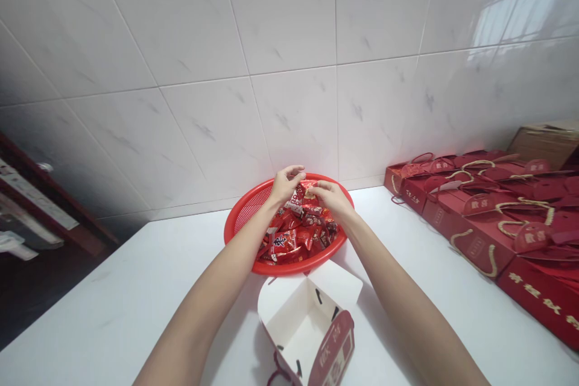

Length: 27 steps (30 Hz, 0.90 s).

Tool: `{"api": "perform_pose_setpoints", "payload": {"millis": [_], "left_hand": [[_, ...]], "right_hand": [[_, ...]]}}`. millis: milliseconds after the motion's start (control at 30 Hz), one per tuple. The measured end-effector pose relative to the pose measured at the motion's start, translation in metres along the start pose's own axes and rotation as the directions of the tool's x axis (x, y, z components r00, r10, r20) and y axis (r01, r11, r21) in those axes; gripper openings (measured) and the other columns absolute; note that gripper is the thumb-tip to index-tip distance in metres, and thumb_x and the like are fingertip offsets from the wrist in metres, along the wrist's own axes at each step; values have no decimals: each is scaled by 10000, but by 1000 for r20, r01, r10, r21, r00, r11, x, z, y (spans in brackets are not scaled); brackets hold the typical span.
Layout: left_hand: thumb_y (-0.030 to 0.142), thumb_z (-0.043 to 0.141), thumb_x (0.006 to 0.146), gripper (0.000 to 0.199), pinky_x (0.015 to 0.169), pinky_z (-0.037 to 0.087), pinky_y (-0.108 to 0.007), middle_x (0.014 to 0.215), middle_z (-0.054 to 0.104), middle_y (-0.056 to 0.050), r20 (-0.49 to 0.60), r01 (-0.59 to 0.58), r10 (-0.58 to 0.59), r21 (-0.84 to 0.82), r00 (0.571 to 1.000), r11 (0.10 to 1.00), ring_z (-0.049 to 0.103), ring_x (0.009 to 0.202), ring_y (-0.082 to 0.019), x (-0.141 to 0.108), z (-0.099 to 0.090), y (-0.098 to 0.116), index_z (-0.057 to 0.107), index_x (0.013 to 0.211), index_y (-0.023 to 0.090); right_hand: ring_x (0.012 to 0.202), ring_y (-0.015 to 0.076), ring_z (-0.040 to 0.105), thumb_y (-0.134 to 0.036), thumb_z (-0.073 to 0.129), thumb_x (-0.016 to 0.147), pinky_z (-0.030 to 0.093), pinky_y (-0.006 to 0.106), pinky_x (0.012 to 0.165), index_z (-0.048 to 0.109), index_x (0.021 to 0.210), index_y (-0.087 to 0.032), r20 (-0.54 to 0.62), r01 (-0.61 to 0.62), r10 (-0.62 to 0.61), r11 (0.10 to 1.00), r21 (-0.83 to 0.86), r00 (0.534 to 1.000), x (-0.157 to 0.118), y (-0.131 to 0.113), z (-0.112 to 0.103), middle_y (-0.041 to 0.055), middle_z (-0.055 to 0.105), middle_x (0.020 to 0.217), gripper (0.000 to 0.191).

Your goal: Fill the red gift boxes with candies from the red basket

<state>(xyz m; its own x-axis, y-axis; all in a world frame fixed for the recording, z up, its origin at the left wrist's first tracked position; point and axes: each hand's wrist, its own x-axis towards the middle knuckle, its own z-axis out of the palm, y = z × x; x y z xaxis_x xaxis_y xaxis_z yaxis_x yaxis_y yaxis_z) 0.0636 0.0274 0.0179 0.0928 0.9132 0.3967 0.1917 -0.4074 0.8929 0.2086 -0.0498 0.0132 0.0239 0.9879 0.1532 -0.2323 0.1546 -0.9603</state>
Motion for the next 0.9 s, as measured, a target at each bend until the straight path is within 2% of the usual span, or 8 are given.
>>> {"api": "perform_pose_setpoints", "payload": {"millis": [133, 333, 567, 767, 833, 900], "left_hand": [[333, 818, 692, 307, 946, 498, -368, 1038, 771, -96, 23, 12, -12, -22, 1000, 1000, 672, 1008, -233, -1, 3, -1, 770, 933, 149], [417, 809, 663, 295, 815, 510, -340, 874, 773, -88, 114, 112, -106, -53, 988, 992, 674, 839, -216, -2, 2, -2, 767, 776, 147], [468, 800, 659, 371, 698, 499, -310, 856, 750, -86, 107, 154, -152, -10, 983, 988, 643, 727, -178, 0, -1, -3, 760, 842, 147], [389, 751, 680, 232, 732, 491, -324, 766, 728, -66, 39, 110, -121, 215, 992, 970, 639, 753, -210, 1, -15, -11, 724, 729, 164], [321, 745, 659, 151, 760, 495, -350, 732, 722, -76, 44, 96, -117, 328, 992, 940, 650, 782, -247, 0, -22, -12, 715, 682, 175], [268, 725, 650, 92, 816, 495, -365, 788, 741, -94, 84, 54, -100, 432, 991, 900, 660, 871, -281, -3, -24, -11, 729, 691, 186]], "right_hand": [[607, 134, 557, -280, 655, 627, 429, 269, 619, 640, 602, -177, 5, 41, -41, 998, -51, 999, -3, -2, -1, 1, 655, 630, 107], [669, 160, 583, -308, 628, 672, 426, 275, 651, 641, 623, -182, -66, 106, -115, 986, -130, 991, -1, 1, -2, 11, 672, 651, 136], [657, 160, 570, -326, 649, 686, 414, 269, 640, 625, 606, -188, -86, 129, -148, 972, -195, 985, -1, 3, -2, -6, 648, 624, 162], [717, 163, 567, -327, 532, 748, 423, 274, 677, 595, 734, -221, -241, 139, -177, 976, -167, 954, 8, 11, -5, -12, 641, 742, 124], [689, 158, 530, -333, 500, 758, 404, 272, 645, 550, 719, -232, -293, 142, -178, 980, -140, 939, 10, 12, -6, -21, 591, 719, 120], [668, 155, 498, -337, 488, 756, 388, 270, 621, 504, 699, -240, -325, 154, -183, 982, -113, 928, 11, 13, -6, -29, 544, 692, 113]]}}
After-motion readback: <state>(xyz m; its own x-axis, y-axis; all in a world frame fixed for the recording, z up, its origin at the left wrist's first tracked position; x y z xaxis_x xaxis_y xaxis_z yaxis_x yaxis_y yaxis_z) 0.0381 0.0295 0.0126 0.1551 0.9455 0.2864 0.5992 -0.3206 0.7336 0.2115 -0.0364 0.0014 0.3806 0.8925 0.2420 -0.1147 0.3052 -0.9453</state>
